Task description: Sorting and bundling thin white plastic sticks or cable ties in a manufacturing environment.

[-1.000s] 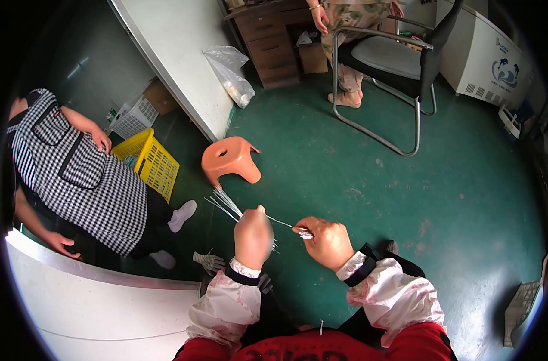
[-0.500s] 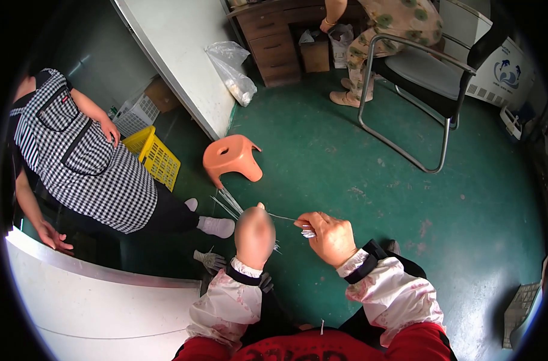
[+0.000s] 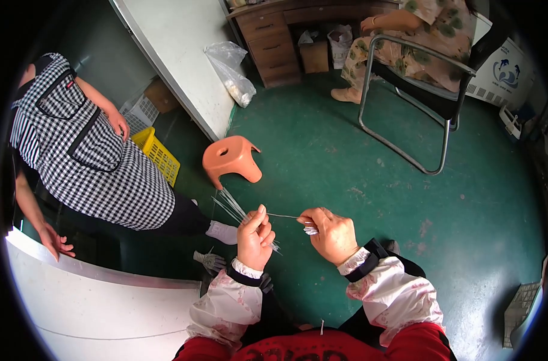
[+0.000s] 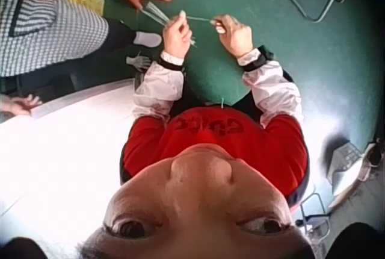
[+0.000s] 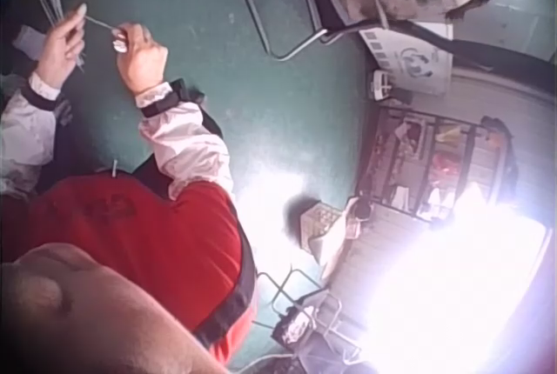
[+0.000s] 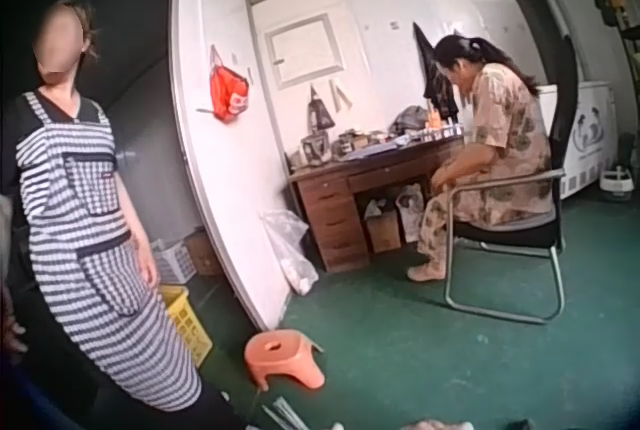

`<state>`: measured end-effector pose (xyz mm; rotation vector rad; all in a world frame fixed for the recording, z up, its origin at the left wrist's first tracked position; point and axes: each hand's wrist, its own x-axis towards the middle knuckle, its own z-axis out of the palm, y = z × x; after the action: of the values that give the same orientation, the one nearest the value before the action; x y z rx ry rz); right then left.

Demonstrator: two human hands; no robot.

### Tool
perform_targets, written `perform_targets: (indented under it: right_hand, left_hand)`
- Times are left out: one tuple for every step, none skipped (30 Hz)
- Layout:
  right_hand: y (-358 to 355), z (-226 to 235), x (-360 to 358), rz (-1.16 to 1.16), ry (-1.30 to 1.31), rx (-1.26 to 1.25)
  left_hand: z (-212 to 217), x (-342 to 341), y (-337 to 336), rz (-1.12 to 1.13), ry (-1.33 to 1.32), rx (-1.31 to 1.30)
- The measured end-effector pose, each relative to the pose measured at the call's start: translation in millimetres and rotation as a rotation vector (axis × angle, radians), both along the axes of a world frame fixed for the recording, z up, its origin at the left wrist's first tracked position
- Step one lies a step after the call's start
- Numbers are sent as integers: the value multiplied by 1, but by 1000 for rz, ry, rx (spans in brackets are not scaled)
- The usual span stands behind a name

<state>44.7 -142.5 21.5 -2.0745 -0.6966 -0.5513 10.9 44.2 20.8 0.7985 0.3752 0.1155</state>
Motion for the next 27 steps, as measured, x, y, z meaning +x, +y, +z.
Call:
perform_targets:
  right_hand:
    - [-1,1,1,0,-1,0]
    - [-1,2,3,2,3,-3]
    - [-1,1,3,2,9,-5]
    - [-1,1,4,1,11,-4]
    - [-1,1,4,-6,18,-14]
    - [0,2,5,-12,26,-25]
    - [0,3,7,-11,28,-25]
    - [1,5,8,1,43,-4]
    - [2,6,10,12,58,16]
    - [4,8,11,13,61,15]
    - [6,11,11,36,244,93]
    - [9,13,12,55,426,170]
    - [10,13,15,53,428,168]
    - [10,11,19,98,603,193]
    - [11,9,23,144,777,219]
    - [15,5,27,141,778,218]
    - [19,-1,31,221,862,356]
    - [24,0,33,308,947,493]
    - [24,5,35,311,952,489]
    - [22,13,38,342,1151,533]
    - [21,20,38,364,1346,578]
    - [21,21,38,360,1346,579]
    - [20,21,38,437,1487,657]
    - [20,21,39,521,1626,734]
    - [20,20,40,521,1625,733]
    - [19,17,42,589,1721,730]
    - [20,15,42,660,1818,726]
  left_hand:
    - [1,1,-1,0,-1,0]
    - [1,2,-1,-1,1,8]
    - [2,3,-1,-4,7,16]
    - [2,4,-1,-5,8,17]
    - [2,4,-1,-3,8,18]
    - [3,6,-1,0,7,18]
    - [4,7,-1,1,9,18]
    - [5,9,0,8,8,40]
    - [6,10,0,14,6,61]
    - [7,12,2,15,9,60]
    - [9,15,4,11,-2,91]
    - [10,17,8,5,-14,122]
    - [12,20,12,3,-12,119]
    - [13,23,17,-14,-41,164]
    - [15,26,23,-32,-72,210]
    - [16,29,27,-34,-71,208]
    - [16,32,32,-60,-94,207]
    - [15,33,36,-79,-114,206]
    - [15,34,39,-74,-110,205]
    - [15,35,43,-90,-132,206]
    - [15,37,44,-114,-157,206]
    - [16,38,45,-117,-156,204]
    - [17,38,46,-127,-156,196]
    - [19,39,47,-134,-156,188]
    - [19,40,49,-134,-157,188]
    - [20,41,51,-161,-157,148]
    - [20,41,55,-187,-156,110]
